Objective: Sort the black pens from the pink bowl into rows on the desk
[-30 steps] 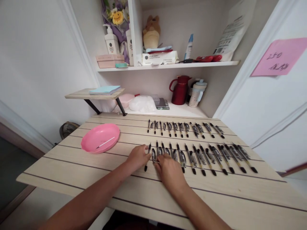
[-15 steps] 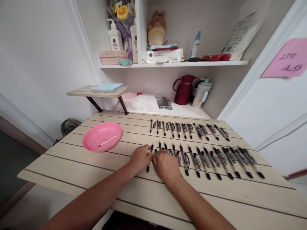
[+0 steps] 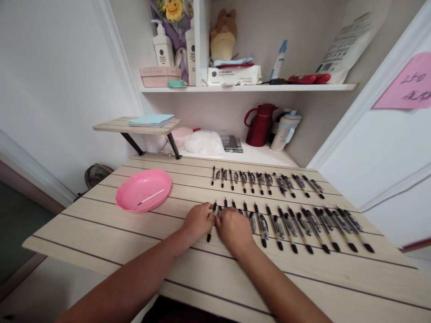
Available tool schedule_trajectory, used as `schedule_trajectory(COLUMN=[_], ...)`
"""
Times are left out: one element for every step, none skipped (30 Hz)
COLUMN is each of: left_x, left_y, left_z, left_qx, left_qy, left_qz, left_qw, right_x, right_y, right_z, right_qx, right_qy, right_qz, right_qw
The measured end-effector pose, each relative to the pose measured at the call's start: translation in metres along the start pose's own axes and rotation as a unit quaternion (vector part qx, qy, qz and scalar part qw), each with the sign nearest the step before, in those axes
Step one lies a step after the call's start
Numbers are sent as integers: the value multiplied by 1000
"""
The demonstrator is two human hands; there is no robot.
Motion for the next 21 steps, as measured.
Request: schedule_trajectory(left_x=[1,1,2,2,1,1,0,-1,-2,-3,-4,-4,-4,-4,-3,-3,-2,-2,-2,-2,-1], left_y=[0,-1,-1,0,0,0,1,1,2,2,2,2,2,2,2,2,2,2,2,2,2], left_z=[-1,-1,-2,-2,-1,-1,0,0,1,1,2,2,2,1,1,1,1,1,1,1,1], left_qx=[6,11,15,16,13,6,-2,-11,-18,-22,-24,-25,-24,-23,-20,-17,-13,-9,-8,-8,-11], left_qy=[-2,-4,-4,-4,-3,-3,-3,-2,-1,1,3,5,6,6,5,4,4,4,4,4,5], left_qz=[3,5,6,6,6,3,-2,-7,-11,-15,-17,-17,-16,-13,-10,-6,-2,0,1,1,0], left_qw=[1000,1000,1000,1000,1000,1000,1000,1000,1000,1000,1000,1000,1000,1000,1000,1000,1000,1000,1000,1000,1000], right_x=[0,-1,-1,0,1,2,4,6,8,10,11,12,13,14,14,13,13,12,12,11,10], right_y=[1,1,2,3,3,4,4,3,3,2,1,-1,-4,-6,-9,-12,-14,-16,-18,-20,-21], right_z=[0,0,-1,-1,-3,-5,-7,-10,-13,-16,-19,-21,-22,-23,-23,-23,-23,-22,-22,-22,-22], right_qx=[-4,-9,-12,-14,-15,-15,-17,-18,-20,-21,-19,-14,-6,3,10,15,17,15,12,9,6], right_qy=[1,2,3,4,5,8,11,14,19,24,32,41,52,63,71,77,80,81,82,84,88], right_qz=[1,3,4,3,2,-2,-6,-9,-11,-12,-10,-8,-4,0,4,7,10,11,12,12,13], right_qw=[1000,1000,1000,1000,1000,1000,1000,1000,1000,999,999,999,999,998,997,997,997,997,997,996,996])
Point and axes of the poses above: each hand's wrist, its own y-axis towards the middle knuckle, its own x-axis out of the back of the hand, z = x × y, the point moved 1 cm from there along y, towards the middle knuckle, and after that the axes turned 7 degrees about y, right-handed, at the moved point
